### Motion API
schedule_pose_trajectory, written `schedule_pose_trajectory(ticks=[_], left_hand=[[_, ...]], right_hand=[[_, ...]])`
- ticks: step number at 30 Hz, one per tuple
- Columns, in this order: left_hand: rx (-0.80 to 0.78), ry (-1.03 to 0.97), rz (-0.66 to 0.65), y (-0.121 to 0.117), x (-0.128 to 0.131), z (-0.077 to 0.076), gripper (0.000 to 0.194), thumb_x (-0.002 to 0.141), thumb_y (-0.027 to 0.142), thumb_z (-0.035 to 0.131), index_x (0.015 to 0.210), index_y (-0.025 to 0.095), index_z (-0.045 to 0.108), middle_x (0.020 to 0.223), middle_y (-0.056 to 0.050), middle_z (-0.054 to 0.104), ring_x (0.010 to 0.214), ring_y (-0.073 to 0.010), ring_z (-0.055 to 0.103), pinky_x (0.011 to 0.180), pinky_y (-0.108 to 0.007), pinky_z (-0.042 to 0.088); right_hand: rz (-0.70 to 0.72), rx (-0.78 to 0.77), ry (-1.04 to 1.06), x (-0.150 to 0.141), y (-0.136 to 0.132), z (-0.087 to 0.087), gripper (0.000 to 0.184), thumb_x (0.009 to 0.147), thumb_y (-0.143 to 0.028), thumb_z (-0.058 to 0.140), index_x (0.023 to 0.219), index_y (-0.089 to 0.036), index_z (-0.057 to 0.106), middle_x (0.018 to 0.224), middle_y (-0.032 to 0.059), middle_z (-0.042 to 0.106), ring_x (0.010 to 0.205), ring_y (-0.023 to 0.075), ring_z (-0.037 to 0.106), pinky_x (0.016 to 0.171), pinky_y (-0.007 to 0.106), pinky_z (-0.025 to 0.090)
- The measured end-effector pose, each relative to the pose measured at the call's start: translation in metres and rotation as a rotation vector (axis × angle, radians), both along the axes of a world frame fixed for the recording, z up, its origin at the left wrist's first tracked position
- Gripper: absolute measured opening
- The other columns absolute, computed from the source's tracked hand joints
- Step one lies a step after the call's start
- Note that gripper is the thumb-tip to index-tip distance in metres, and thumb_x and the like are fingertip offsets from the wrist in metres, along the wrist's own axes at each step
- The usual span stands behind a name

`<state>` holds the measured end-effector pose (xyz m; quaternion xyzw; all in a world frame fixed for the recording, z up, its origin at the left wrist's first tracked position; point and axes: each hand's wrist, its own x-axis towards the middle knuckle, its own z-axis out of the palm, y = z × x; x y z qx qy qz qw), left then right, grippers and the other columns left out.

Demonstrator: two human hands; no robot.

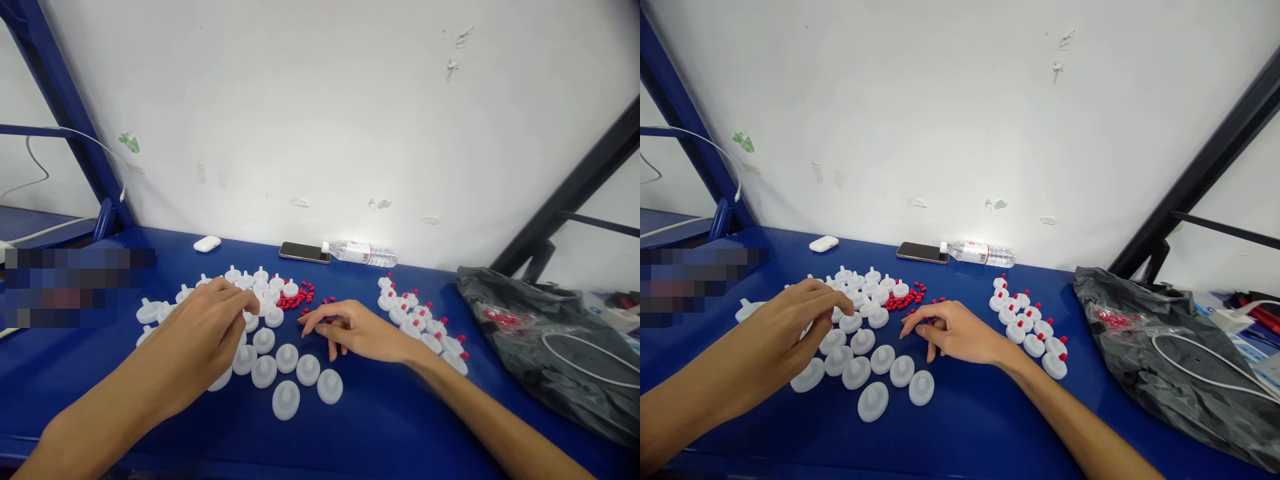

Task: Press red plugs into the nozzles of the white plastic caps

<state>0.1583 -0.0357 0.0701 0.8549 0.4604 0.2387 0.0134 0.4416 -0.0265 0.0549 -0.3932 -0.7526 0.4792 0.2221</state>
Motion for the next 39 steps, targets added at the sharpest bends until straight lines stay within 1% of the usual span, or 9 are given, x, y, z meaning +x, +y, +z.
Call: schedule_pose_trajectory(ticks=[5, 9, 14, 18, 25, 30, 34, 36, 39], left_hand=[[0.002, -0.005, -0.031, 0.002, 0.004, -0.007, 0.043, 0.099, 0.018, 0.030, 0.124, 0.021, 0.065, 0.115, -0.010, 0.070, 0.116, -0.0284, 0.060, 0.097, -0.044, 0.050], [0.042, 0.066, -0.055, 0.007, 0.002, -0.020, 0.051, 0.097, 0.014, 0.031, 0.139, 0.023, 0.058, 0.129, -0.011, 0.068, 0.129, -0.0304, 0.056, 0.105, -0.048, 0.049], [0.052, 0.120, -0.035, 0.010, 0.003, -0.026, 0.051, 0.098, 0.015, 0.031, 0.141, 0.022, 0.057, 0.130, -0.013, 0.068, 0.130, -0.0331, 0.056, 0.101, -0.051, 0.052], [0.066, 0.135, -0.103, 0.009, 0.008, -0.024, 0.051, 0.097, 0.013, 0.031, 0.139, 0.022, 0.059, 0.129, -0.014, 0.068, 0.128, -0.0322, 0.057, 0.102, -0.051, 0.052], [0.073, 0.092, -0.138, 0.006, 0.010, -0.025, 0.050, 0.097, 0.013, 0.034, 0.137, 0.027, 0.060, 0.133, -0.010, 0.066, 0.129, -0.0297, 0.055, 0.105, -0.050, 0.050], [0.133, 0.154, -0.132, 0.010, 0.010, -0.028, 0.049, 0.099, 0.015, 0.031, 0.141, 0.017, 0.057, 0.129, -0.014, 0.069, 0.130, -0.0326, 0.054, 0.105, -0.053, 0.050], [0.137, 0.189, -0.105, 0.010, 0.012, -0.028, 0.047, 0.099, 0.016, 0.033, 0.139, 0.017, 0.059, 0.130, -0.015, 0.070, 0.133, -0.0338, 0.053, 0.105, -0.052, 0.051], [0.139, 0.191, -0.098, 0.008, 0.013, -0.028, 0.047, 0.099, 0.016, 0.034, 0.135, 0.019, 0.062, 0.129, -0.014, 0.070, 0.133, -0.0338, 0.054, 0.104, -0.052, 0.051], [0.141, 0.172, -0.101, 0.007, 0.013, -0.027, 0.047, 0.098, 0.016, 0.034, 0.133, 0.021, 0.064, 0.127, -0.013, 0.071, 0.132, -0.0334, 0.055, 0.103, -0.051, 0.052]], right_hand=[[-0.149, 0.079, -0.051, 0.004, 0.002, 0.010, 0.023, 0.102, -0.024, 0.051, 0.107, -0.018, 0.073, 0.095, 0.0059, 0.074, 0.069, 0.0129, 0.070, 0.055, 0.021, 0.045], [-0.172, 0.091, -0.065, 0.003, 0.002, 0.012, 0.022, 0.101, -0.024, 0.052, 0.104, -0.017, 0.072, 0.093, 0.0057, 0.072, 0.070, 0.0142, 0.070, 0.054, 0.022, 0.044], [-0.143, 0.083, -0.081, 0.000, 0.000, 0.010, 0.023, 0.101, -0.024, 0.052, 0.104, -0.019, 0.074, 0.090, 0.0050, 0.073, 0.071, 0.0146, 0.070, 0.055, 0.022, 0.044], [-0.133, 0.092, -0.077, -0.001, -0.002, 0.010, 0.023, 0.100, -0.022, 0.052, 0.102, -0.019, 0.074, 0.084, 0.0032, 0.073, 0.068, 0.0136, 0.069, 0.055, 0.022, 0.044], [-0.089, 0.116, -0.066, 0.001, -0.001, 0.002, 0.025, 0.103, -0.026, 0.051, 0.106, -0.021, 0.075, 0.087, 0.0023, 0.072, 0.061, 0.0119, 0.068, 0.054, 0.022, 0.044], [0.025, 0.164, -0.073, -0.005, -0.005, -0.004, 0.036, 0.106, -0.021, 0.041, 0.128, -0.029, 0.068, 0.109, 0.0011, 0.075, 0.050, 0.0070, 0.059, 0.056, 0.023, 0.048], [0.105, 0.347, -0.143, -0.010, -0.008, -0.008, 0.046, 0.104, -0.013, 0.040, 0.139, -0.034, 0.061, 0.131, -0.0016, 0.071, 0.075, 0.0114, 0.068, 0.077, 0.026, 0.050], [0.116, 0.407, -0.193, -0.010, -0.008, -0.008, 0.048, 0.104, -0.012, 0.040, 0.142, -0.035, 0.059, 0.125, -0.0021, 0.074, 0.085, 0.0142, 0.068, 0.081, 0.027, 0.049], [0.090, 0.434, -0.265, -0.008, -0.007, -0.008, 0.049, 0.104, -0.012, 0.040, 0.141, -0.035, 0.060, 0.108, -0.0025, 0.078, 0.081, 0.0158, 0.069, 0.079, 0.028, 0.048]])
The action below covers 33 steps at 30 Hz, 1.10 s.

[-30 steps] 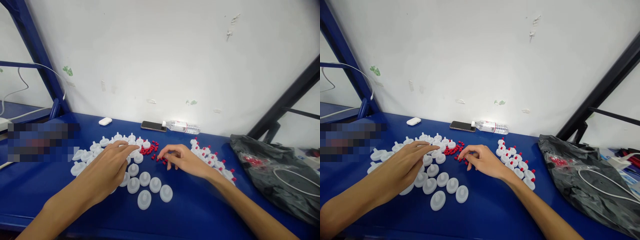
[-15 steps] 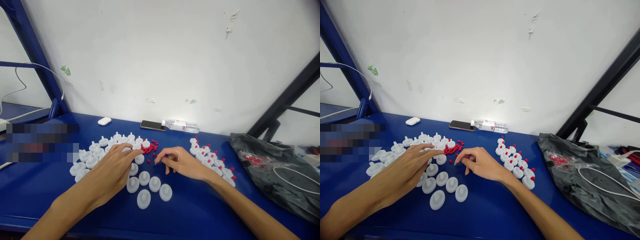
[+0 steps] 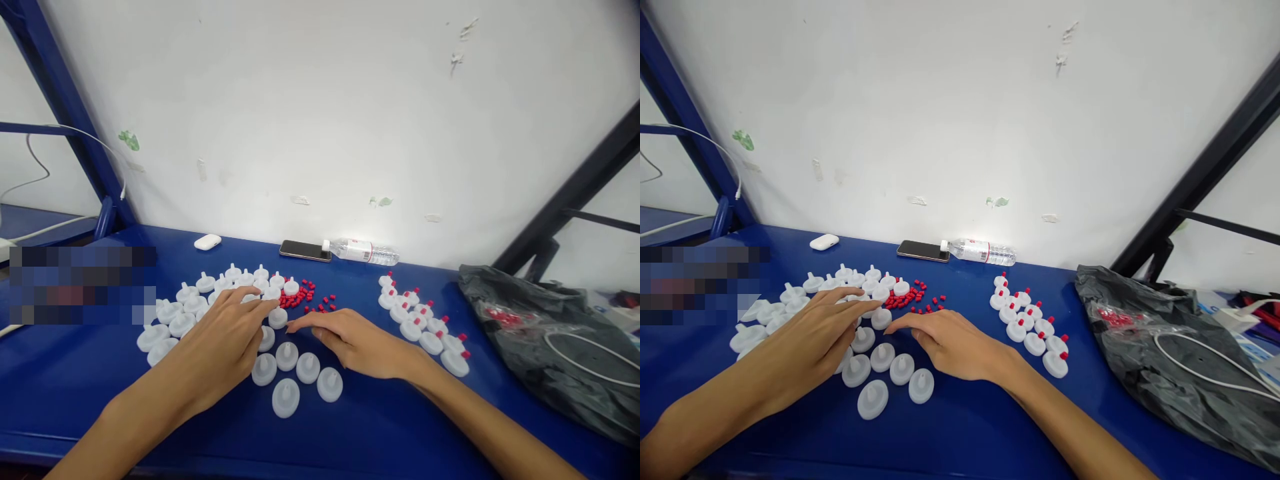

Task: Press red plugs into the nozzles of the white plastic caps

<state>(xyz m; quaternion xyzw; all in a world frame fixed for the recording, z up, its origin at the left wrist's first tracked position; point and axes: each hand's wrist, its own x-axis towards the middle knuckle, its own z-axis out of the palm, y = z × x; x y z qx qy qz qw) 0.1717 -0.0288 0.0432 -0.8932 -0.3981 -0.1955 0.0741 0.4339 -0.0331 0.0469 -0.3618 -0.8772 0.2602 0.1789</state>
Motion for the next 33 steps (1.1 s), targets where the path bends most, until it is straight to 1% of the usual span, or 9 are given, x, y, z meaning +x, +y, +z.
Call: schedule_pose_trajectory(ticks=[4, 8, 12, 14, 17, 20, 23, 29, 33], left_hand=[[-0.021, -0.012, -0.008, -0.001, -0.001, 0.002, 0.046, 0.097, 0.016, 0.035, 0.133, 0.021, 0.063, 0.127, -0.013, 0.070, 0.132, -0.0330, 0.053, 0.105, -0.052, 0.050], [-0.062, -0.033, 0.000, -0.002, -0.002, 0.005, 0.044, 0.099, 0.016, 0.035, 0.132, 0.020, 0.063, 0.126, -0.012, 0.069, 0.134, -0.0320, 0.051, 0.109, -0.055, 0.045], [-0.066, -0.060, -0.026, -0.004, 0.000, 0.009, 0.041, 0.099, 0.015, 0.035, 0.128, 0.020, 0.065, 0.123, -0.011, 0.069, 0.130, -0.0317, 0.052, 0.108, -0.054, 0.045], [-0.055, -0.083, -0.041, -0.006, 0.002, 0.010, 0.040, 0.100, 0.016, 0.035, 0.125, 0.021, 0.066, 0.122, -0.010, 0.070, 0.129, -0.0314, 0.052, 0.107, -0.054, 0.046], [-0.040, -0.113, -0.043, -0.010, 0.004, 0.012, 0.039, 0.101, 0.016, 0.035, 0.121, 0.023, 0.068, 0.119, -0.008, 0.071, 0.128, -0.0305, 0.053, 0.107, -0.053, 0.045], [-0.023, -0.122, -0.048, -0.012, 0.003, 0.012, 0.038, 0.100, 0.016, 0.036, 0.120, 0.022, 0.068, 0.118, -0.007, 0.071, 0.127, -0.0297, 0.053, 0.108, -0.051, 0.044], [-0.006, -0.129, -0.053, -0.012, 0.003, 0.012, 0.038, 0.100, 0.016, 0.037, 0.118, 0.023, 0.068, 0.118, -0.007, 0.071, 0.124, -0.0291, 0.055, 0.106, -0.049, 0.044], [-0.006, -0.139, -0.080, -0.013, 0.003, 0.013, 0.036, 0.099, 0.013, 0.036, 0.113, 0.023, 0.068, 0.116, -0.007, 0.070, 0.119, -0.0284, 0.057, 0.101, -0.049, 0.044], [0.002, -0.143, -0.083, -0.014, 0.002, 0.014, 0.037, 0.099, 0.011, 0.035, 0.113, 0.024, 0.067, 0.115, -0.007, 0.070, 0.116, -0.0275, 0.057, 0.100, -0.049, 0.045]], right_hand=[[-0.120, 0.091, -0.009, 0.005, 0.003, 0.003, 0.046, 0.100, -0.010, 0.043, 0.130, -0.034, 0.069, 0.111, -0.0011, 0.079, 0.096, 0.0203, 0.072, 0.087, 0.031, 0.049], [-0.313, 0.184, -0.005, 0.010, 0.007, 0.008, 0.039, 0.100, -0.013, 0.044, 0.118, -0.029, 0.074, 0.098, -0.0002, 0.079, 0.081, 0.0190, 0.071, 0.076, 0.030, 0.047], [-0.517, 0.313, -0.051, 0.018, 0.012, 0.016, 0.027, 0.103, -0.028, 0.047, 0.117, -0.026, 0.071, 0.107, 0.0028, 0.079, 0.082, 0.0207, 0.070, 0.073, 0.032, 0.045], [-0.617, 0.365, -0.140, 0.026, 0.015, 0.023, 0.027, 0.104, -0.033, 0.046, 0.118, -0.025, 0.068, 0.109, 0.0042, 0.078, 0.086, 0.0233, 0.072, 0.071, 0.033, 0.045], [-0.801, 0.397, -0.375, 0.046, 0.021, 0.033, 0.029, 0.106, -0.036, 0.042, 0.121, -0.026, 0.066, 0.108, 0.0062, 0.079, 0.090, 0.0260, 0.073, 0.067, 0.032, 0.044], [-0.960, 0.390, -0.577, 0.069, 0.028, 0.035, 0.031, 0.106, -0.033, 0.043, 0.118, -0.019, 0.068, 0.105, 0.0148, 0.078, 0.091, 0.0313, 0.072, 0.064, 0.034, 0.042], [-0.989, 0.356, -0.645, 0.085, 0.035, 0.030, 0.030, 0.103, -0.033, 0.050, 0.109, -0.012, 0.071, 0.100, 0.0207, 0.076, 0.092, 0.0350, 0.072, 0.064, 0.035, 0.042], [-0.969, 0.281, -0.644, 0.093, 0.039, 0.031, 0.037, 0.098, -0.047, 0.060, 0.116, -0.016, 0.069, 0.081, 0.0101, 0.077, 0.075, 0.0283, 0.071, 0.064, 0.033, 0.041], [-0.892, 0.197, -0.602, 0.091, 0.037, 0.032, 0.021, 0.088, -0.040, 0.076, 0.084, -0.020, 0.074, 0.070, 0.0060, 0.075, 0.069, 0.0257, 0.069, 0.060, 0.032, 0.038]])
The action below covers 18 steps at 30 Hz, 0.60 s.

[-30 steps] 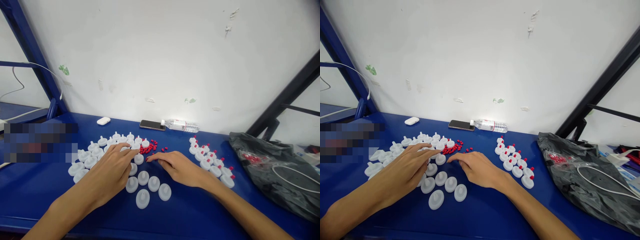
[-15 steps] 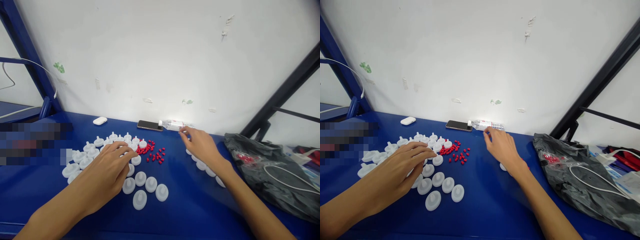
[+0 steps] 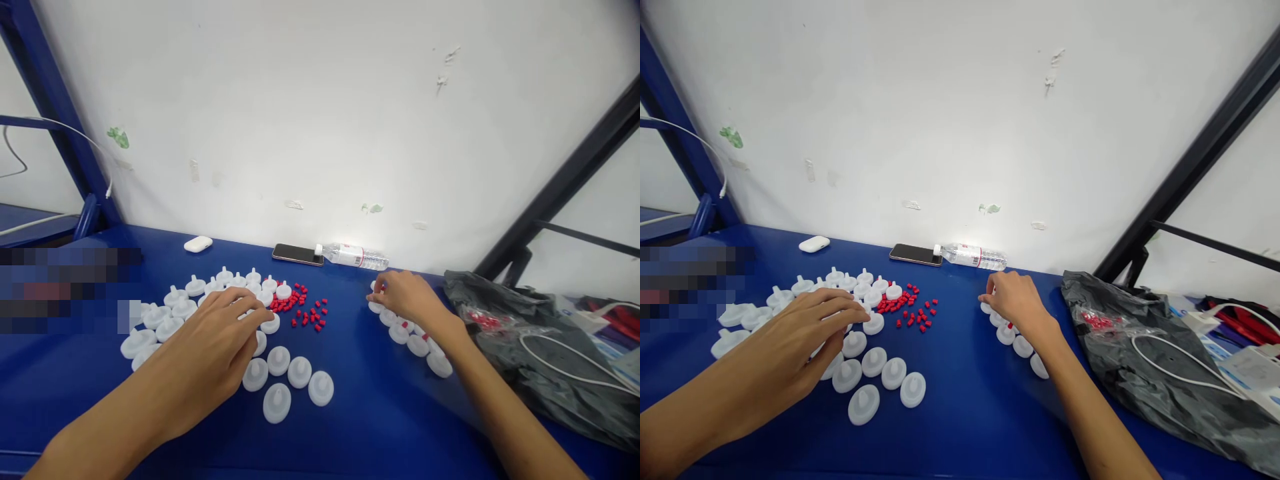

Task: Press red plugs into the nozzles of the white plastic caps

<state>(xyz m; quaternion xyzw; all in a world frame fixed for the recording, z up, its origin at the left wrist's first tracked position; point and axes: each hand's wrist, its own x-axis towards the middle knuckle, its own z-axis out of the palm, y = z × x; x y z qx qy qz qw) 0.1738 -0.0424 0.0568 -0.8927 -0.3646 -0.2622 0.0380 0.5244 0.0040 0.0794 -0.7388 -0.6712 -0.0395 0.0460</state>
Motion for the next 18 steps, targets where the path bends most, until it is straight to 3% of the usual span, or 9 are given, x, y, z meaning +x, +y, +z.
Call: schedule_pose_trajectory(ticks=[2, 6, 8, 12, 15, 18], left_hand=[[0.012, 0.002, -0.013, 0.000, 0.000, 0.001, 0.036, 0.099, 0.011, 0.036, 0.113, 0.023, 0.066, 0.115, -0.007, 0.070, 0.116, -0.0277, 0.057, 0.099, -0.048, 0.046], [0.089, -0.011, -0.008, -0.004, 0.007, 0.003, 0.029, 0.101, 0.016, 0.041, 0.115, 0.021, 0.065, 0.111, -0.009, 0.070, 0.110, -0.0288, 0.059, 0.096, -0.050, 0.047], [0.125, -0.047, 0.017, -0.009, 0.014, 0.004, 0.028, 0.102, 0.025, 0.048, 0.126, 0.019, 0.061, 0.117, -0.010, 0.069, 0.113, -0.0304, 0.059, 0.098, -0.052, 0.047], [0.152, -0.115, 0.021, -0.023, 0.028, -0.001, 0.052, 0.096, 0.044, 0.065, 0.139, 0.016, 0.054, 0.125, -0.013, 0.069, 0.117, -0.0340, 0.059, 0.099, -0.054, 0.047], [0.119, -0.184, -0.053, -0.028, 0.035, -0.005, 0.029, 0.097, 0.033, 0.066, 0.122, 0.020, 0.061, 0.109, -0.007, 0.073, 0.102, -0.0275, 0.065, 0.090, -0.047, 0.051], [0.119, -0.227, -0.083, -0.028, 0.037, -0.007, 0.017, 0.097, 0.019, 0.062, 0.114, 0.022, 0.061, 0.104, -0.003, 0.073, 0.097, -0.0240, 0.066, 0.088, -0.044, 0.051]], right_hand=[[0.020, 0.000, 0.046, -0.004, -0.001, 0.001, 0.019, 0.087, -0.035, 0.076, 0.077, -0.019, 0.074, 0.072, 0.0071, 0.075, 0.068, 0.0249, 0.068, 0.059, 0.032, 0.038], [0.120, 0.051, 0.213, -0.025, -0.009, 0.009, 0.023, 0.095, -0.040, 0.068, 0.085, -0.022, 0.076, 0.083, 0.0033, 0.078, 0.072, 0.0196, 0.070, 0.063, 0.029, 0.044], [0.279, 0.086, 0.424, -0.043, -0.018, 0.012, 0.021, 0.095, -0.043, 0.069, 0.088, -0.024, 0.076, 0.082, -0.0004, 0.078, 0.075, 0.0173, 0.070, 0.066, 0.028, 0.045], [0.601, 0.022, 0.882, -0.080, -0.041, 0.010, 0.016, 0.089, -0.039, 0.078, 0.091, -0.024, 0.074, 0.081, -0.0025, 0.075, 0.078, 0.0162, 0.069, 0.073, 0.027, 0.047], [0.699, -0.067, 1.078, -0.097, -0.053, 0.003, 0.019, 0.087, -0.037, 0.080, 0.088, -0.022, 0.069, 0.084, -0.0022, 0.071, 0.081, 0.0151, 0.066, 0.079, 0.027, 0.049], [0.707, -0.095, 1.100, -0.104, -0.059, -0.003, 0.023, 0.089, -0.039, 0.077, 0.086, -0.022, 0.062, 0.078, -0.0043, 0.064, 0.074, 0.0130, 0.058, 0.072, 0.025, 0.046]])
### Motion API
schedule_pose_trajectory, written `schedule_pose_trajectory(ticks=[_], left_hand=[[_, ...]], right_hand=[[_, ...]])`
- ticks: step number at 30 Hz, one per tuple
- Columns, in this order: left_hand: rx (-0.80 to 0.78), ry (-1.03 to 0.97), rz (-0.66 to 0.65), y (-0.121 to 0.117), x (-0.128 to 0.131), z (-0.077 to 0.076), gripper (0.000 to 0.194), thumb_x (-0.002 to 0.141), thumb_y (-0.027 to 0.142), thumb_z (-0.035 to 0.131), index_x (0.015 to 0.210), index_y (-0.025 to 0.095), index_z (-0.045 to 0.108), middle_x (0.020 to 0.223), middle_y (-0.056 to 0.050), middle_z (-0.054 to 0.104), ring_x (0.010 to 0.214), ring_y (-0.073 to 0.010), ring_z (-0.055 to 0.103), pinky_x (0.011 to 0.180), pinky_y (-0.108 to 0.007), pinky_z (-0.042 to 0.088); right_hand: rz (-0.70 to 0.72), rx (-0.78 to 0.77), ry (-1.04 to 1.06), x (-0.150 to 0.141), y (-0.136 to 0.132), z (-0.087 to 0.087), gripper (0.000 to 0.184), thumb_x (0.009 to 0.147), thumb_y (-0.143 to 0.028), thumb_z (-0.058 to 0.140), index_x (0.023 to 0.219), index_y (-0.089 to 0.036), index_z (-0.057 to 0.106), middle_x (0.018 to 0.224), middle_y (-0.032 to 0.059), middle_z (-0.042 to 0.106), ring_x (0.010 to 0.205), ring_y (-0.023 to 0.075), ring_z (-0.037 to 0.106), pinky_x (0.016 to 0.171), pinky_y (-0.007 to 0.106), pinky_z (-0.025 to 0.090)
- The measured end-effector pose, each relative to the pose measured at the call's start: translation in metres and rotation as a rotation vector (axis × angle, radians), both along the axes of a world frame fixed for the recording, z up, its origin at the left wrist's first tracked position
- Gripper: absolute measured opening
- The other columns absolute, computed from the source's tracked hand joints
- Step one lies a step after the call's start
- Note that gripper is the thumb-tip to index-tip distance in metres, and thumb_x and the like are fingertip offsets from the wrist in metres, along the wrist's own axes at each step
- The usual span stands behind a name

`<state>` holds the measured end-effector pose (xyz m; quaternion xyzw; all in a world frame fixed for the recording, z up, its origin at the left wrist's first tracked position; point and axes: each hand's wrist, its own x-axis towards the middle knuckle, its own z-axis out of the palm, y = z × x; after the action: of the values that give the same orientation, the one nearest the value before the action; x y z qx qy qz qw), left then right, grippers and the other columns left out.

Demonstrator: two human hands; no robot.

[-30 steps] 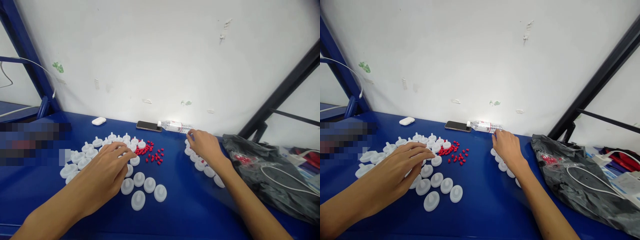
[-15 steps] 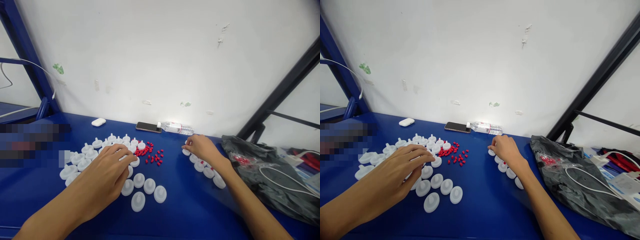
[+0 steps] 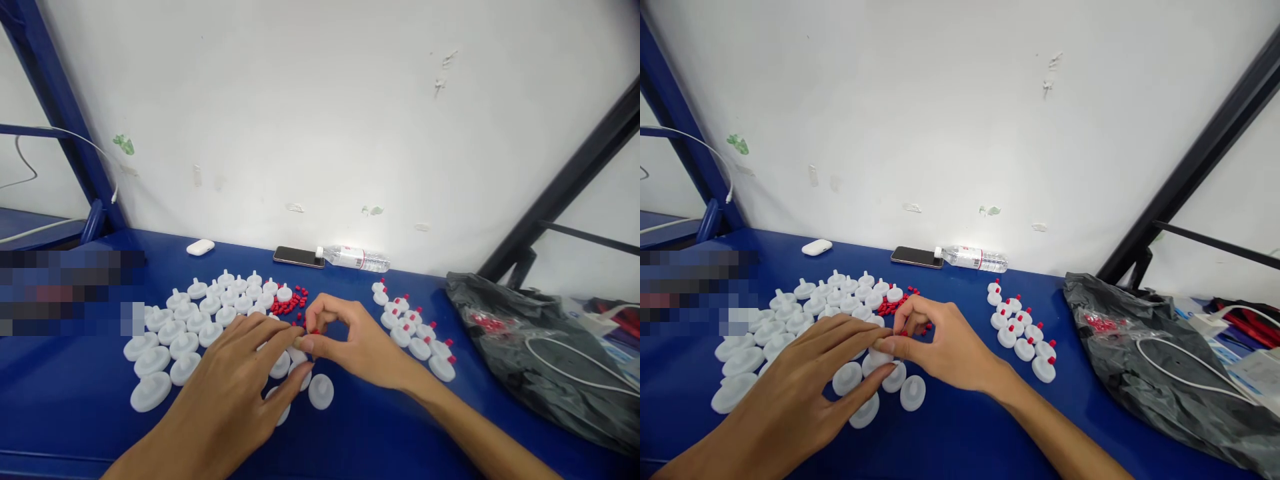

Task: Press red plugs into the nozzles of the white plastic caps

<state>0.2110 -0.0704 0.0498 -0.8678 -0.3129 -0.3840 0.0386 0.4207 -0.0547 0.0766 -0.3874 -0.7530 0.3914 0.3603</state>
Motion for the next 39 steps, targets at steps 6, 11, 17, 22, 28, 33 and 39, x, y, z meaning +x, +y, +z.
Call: schedule_pose_trajectory(ticks=[6, 11, 17, 22, 28, 33, 39], left_hand=[[0.045, -0.035, 0.018, 0.006, -0.001, -0.004, 0.019, 0.097, 0.020, 0.063, 0.116, 0.021, 0.061, 0.110, -0.004, 0.072, 0.100, -0.0224, 0.066, 0.091, -0.040, 0.054], [0.037, -0.066, 0.077, 0.006, -0.005, -0.003, 0.027, 0.097, 0.028, 0.067, 0.123, 0.026, 0.063, 0.120, -0.001, 0.071, 0.109, -0.0166, 0.069, 0.098, -0.028, 0.055], [0.017, -0.093, 0.081, 0.005, -0.003, -0.002, 0.029, 0.096, 0.030, 0.069, 0.124, 0.029, 0.062, 0.116, 0.003, 0.075, 0.102, -0.0121, 0.074, 0.094, -0.020, 0.056], [-0.118, -0.164, 0.088, -0.003, 0.002, 0.005, 0.020, 0.091, 0.029, 0.067, 0.111, 0.030, 0.066, 0.095, 0.006, 0.077, 0.077, -0.0150, 0.074, 0.076, -0.026, 0.059], [-0.896, -0.289, -0.027, -0.001, -0.007, 0.021, 0.013, 0.079, 0.033, 0.074, 0.084, 0.025, 0.064, 0.069, 0.006, 0.070, 0.063, -0.0149, 0.068, 0.065, -0.027, 0.055], [-1.410, -0.438, -0.276, 0.013, -0.014, 0.024, 0.028, 0.070, 0.034, 0.083, 0.076, 0.022, 0.058, 0.069, 0.001, 0.074, 0.062, -0.0144, 0.067, 0.059, -0.025, 0.054], [-1.365, -0.434, -0.209, 0.011, -0.014, 0.029, 0.026, 0.068, 0.022, 0.085, 0.079, 0.021, 0.061, 0.067, 0.005, 0.072, 0.060, -0.0103, 0.064, 0.058, -0.020, 0.050]], right_hand=[[-0.080, 0.092, -0.267, -0.002, -0.004, -0.005, 0.027, 0.100, -0.047, 0.061, 0.090, -0.024, 0.050, 0.063, -0.0089, 0.057, 0.055, 0.0103, 0.048, 0.056, 0.025, 0.033], [-0.156, 0.162, -0.335, 0.000, -0.002, -0.006, 0.034, 0.104, -0.051, 0.050, 0.085, -0.024, 0.046, 0.061, -0.0089, 0.050, 0.054, 0.0102, 0.042, 0.056, 0.026, 0.028], [0.014, 0.244, -0.344, 0.003, 0.001, -0.008, 0.045, 0.112, -0.038, 0.032, 0.072, -0.021, 0.043, 0.062, -0.0060, 0.045, 0.056, 0.0098, 0.039, 0.060, 0.028, 0.029], [0.084, 0.352, -0.333, 0.007, 0.003, -0.005, 0.041, 0.112, -0.038, 0.037, 0.074, -0.022, 0.040, 0.067, -0.0051, 0.043, 0.060, 0.0111, 0.038, 0.061, 0.028, 0.030], [0.174, 0.469, -0.353, 0.003, -0.001, 0.001, 0.044, 0.113, -0.040, 0.033, 0.082, -0.021, 0.057, 0.075, -0.0009, 0.060, 0.065, 0.0130, 0.048, 0.065, 0.027, 0.037], [0.169, 0.600, -0.306, -0.002, -0.002, -0.002, 0.046, 0.112, -0.038, 0.035, 0.083, -0.019, 0.065, 0.074, 0.0021, 0.066, 0.066, 0.0144, 0.054, 0.065, 0.029, 0.040], [0.150, 0.594, -0.268, 0.001, 0.000, -0.005, 0.029, 0.108, -0.032, 0.050, 0.092, -0.019, 0.071, 0.084, 0.0036, 0.075, 0.073, 0.0153, 0.065, 0.070, 0.028, 0.046]])
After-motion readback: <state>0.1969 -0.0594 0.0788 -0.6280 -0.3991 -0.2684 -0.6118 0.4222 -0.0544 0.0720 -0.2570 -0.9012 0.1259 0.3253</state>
